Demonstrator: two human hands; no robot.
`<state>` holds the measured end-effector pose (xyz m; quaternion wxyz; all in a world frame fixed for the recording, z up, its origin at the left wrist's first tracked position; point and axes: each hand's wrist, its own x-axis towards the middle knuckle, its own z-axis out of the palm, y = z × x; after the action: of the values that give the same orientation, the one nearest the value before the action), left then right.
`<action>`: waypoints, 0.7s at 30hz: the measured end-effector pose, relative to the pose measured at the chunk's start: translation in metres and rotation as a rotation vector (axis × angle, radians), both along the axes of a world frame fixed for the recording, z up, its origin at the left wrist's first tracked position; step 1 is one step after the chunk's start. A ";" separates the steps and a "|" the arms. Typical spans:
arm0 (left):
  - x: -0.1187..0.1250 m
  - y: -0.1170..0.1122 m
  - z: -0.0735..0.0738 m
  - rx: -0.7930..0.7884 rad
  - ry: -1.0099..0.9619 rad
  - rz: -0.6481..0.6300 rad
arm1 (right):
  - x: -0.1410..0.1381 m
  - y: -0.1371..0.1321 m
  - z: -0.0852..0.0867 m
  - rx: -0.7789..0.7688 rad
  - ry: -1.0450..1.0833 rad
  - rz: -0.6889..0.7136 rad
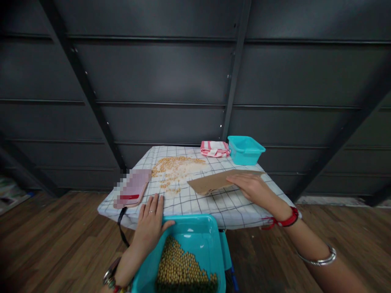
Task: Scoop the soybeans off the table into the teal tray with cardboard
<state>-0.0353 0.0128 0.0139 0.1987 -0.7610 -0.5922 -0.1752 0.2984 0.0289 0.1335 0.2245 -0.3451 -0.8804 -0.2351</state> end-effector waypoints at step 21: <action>-0.004 0.001 -0.002 0.002 0.005 -0.015 | -0.015 0.011 0.005 0.038 -0.076 -0.072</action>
<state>-0.0391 0.0136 0.0116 0.1994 -0.7656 -0.5859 -0.1753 0.2834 0.0400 0.1386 0.1890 -0.3632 -0.8706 -0.2728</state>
